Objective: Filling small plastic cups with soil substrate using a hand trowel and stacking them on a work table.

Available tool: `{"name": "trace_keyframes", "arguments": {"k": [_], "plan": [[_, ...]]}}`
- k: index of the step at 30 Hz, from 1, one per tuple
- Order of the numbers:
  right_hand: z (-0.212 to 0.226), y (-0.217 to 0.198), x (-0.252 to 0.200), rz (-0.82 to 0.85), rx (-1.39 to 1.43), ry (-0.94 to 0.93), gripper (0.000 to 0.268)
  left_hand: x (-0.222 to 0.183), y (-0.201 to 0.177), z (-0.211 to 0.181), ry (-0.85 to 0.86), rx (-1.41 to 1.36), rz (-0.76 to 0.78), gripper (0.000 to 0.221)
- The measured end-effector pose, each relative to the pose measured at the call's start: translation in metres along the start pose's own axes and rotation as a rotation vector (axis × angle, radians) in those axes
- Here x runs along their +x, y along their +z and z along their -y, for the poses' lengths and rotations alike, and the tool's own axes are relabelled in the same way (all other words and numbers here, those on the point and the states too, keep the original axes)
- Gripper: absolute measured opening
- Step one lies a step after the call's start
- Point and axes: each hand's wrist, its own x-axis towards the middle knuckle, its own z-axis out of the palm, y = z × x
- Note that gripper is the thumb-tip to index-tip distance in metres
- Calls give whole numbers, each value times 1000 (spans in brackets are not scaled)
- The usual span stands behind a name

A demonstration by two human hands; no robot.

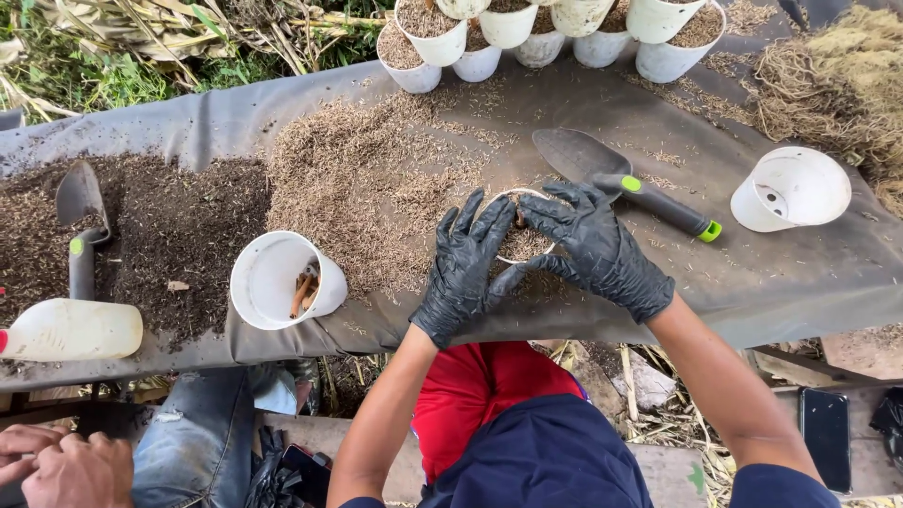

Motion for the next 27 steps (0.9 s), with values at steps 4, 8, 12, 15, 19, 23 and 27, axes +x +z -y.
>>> {"name": "trace_keyframes", "arguments": {"k": [4, 8, 12, 15, 19, 23, 27], "plan": [[2, 1, -5, -6, -13, 45, 59, 16, -33, -20, -15, 152, -5, 72], [11, -16, 8, -50, 41, -14, 55, 2, 3, 5, -18, -20, 34, 85], [22, -7, -11, -1, -97, 63, 70, -7, -4, -5, -41, -47, 2, 87], [29, -9, -17, 84, -125, 142, 74, -13, -13, -14, -23, -233, -106, 78], [31, -1, -28, 59, -113, 180, 68, -18, -3, -22, 33, -157, -168, 73], [29, 10, -35, 58, -146, 174, 59, -16, 4, -24, 40, -28, -278, 67], [35, 9, -34, 17, -127, 168, 57, -16, -9, -27, 61, 28, -305, 60]]}}
